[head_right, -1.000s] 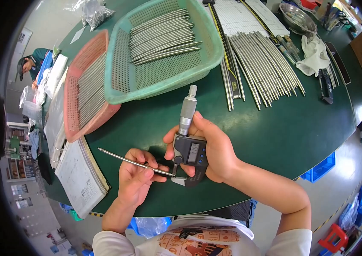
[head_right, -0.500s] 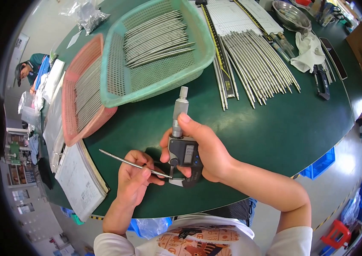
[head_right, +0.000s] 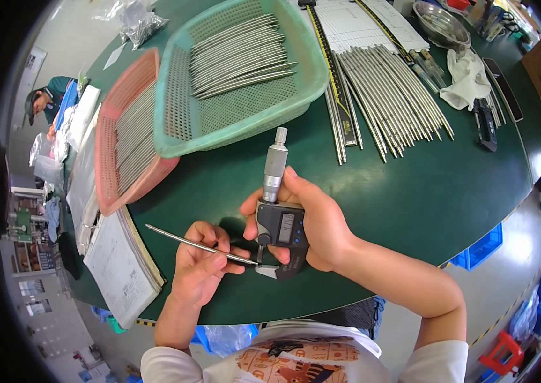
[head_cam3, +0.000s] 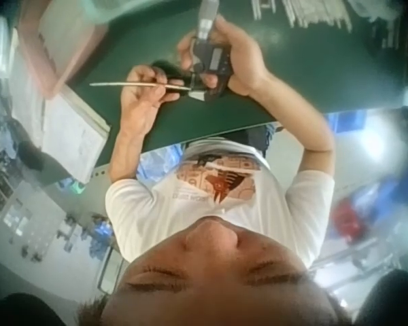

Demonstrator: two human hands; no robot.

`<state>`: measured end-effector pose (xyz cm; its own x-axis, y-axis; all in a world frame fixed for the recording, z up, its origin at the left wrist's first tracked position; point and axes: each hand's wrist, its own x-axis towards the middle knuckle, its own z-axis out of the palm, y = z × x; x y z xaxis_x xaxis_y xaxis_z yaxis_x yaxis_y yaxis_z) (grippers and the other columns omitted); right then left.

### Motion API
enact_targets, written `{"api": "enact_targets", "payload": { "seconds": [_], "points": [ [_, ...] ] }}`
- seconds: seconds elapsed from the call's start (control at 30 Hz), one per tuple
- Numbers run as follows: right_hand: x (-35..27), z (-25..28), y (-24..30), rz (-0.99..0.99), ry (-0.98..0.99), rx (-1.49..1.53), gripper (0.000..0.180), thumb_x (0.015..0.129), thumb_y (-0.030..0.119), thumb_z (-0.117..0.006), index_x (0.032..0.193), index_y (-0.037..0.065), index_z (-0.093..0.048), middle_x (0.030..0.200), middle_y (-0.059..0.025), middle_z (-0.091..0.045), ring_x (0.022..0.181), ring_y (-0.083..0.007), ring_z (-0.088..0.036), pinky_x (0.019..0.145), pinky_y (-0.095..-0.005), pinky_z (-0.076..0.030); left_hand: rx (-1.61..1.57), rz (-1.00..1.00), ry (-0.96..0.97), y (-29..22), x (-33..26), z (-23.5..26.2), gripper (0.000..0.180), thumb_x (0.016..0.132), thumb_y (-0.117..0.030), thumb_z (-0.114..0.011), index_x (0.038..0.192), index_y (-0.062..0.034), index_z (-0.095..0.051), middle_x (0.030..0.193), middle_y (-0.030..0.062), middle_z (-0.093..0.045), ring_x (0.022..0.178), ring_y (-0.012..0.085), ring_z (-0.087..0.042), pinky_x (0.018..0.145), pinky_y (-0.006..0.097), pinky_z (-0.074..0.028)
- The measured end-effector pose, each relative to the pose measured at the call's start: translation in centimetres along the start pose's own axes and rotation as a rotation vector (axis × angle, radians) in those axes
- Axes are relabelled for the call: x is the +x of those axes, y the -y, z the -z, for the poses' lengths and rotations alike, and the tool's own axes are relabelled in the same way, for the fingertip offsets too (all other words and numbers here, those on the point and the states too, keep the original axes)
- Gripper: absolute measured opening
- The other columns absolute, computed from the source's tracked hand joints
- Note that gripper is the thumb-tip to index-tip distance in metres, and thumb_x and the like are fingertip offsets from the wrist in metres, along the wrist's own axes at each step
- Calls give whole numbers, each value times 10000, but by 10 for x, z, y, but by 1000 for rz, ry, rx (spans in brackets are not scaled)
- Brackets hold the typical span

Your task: Measuring the thickness of metal rods using a digital micrometer at a factory workbench.

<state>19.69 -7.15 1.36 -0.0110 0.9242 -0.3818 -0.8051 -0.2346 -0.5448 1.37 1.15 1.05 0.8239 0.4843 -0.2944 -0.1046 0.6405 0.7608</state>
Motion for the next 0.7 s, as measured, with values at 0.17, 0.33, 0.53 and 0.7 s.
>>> {"api": "enact_targets", "payload": {
  "seconds": [0.17, 0.33, 0.53, 0.7],
  "points": [
    [0, 0, -1, -1, 18, 6, 563, 859, 454, -197, 884, -9, -515, 689, -119, -564, 406, -149, -449, 385, -239, -374, -7, -9, 16, 3, 1, 0, 253, 758, 38, -532, 943, -33, -376, 887, 97, -473, 923, 313, -546, 723, 342, -526],
    [1, 2, -2, 9, 16, -33, 599, 806, 543, -282, 858, -4, -522, 704, -148, -561, 407, -151, -470, 354, -222, -368, -15, -16, 37, 3, 1, 1, 243, 759, 50, -522, 935, -30, -376, 888, 103, -473, 927, 311, -544, 730, 345, -525],
    [0, 1, -2, 5, -1, -3, 532, 806, 516, -354, 828, 10, -517, 666, -111, -567, 393, -137, -439, 381, -229, -361, 5, -4, 24, 1, 1, -1, 264, 734, 58, -533, 939, -26, -390, 915, 111, -474, 883, 281, -562, 700, 338, -523],
    [0, 0, -2, 8, 21, 0, 548, 813, 523, -329, 836, 8, -515, 670, -111, -567, 393, -135, -437, 384, -228, -361, 14, 78, 6, -4, -1, 7, 173, 811, -109, -473, 927, 12, -428, 719, 97, -518, 631, 182, -558, 552, 272, -492]
  ]
}}
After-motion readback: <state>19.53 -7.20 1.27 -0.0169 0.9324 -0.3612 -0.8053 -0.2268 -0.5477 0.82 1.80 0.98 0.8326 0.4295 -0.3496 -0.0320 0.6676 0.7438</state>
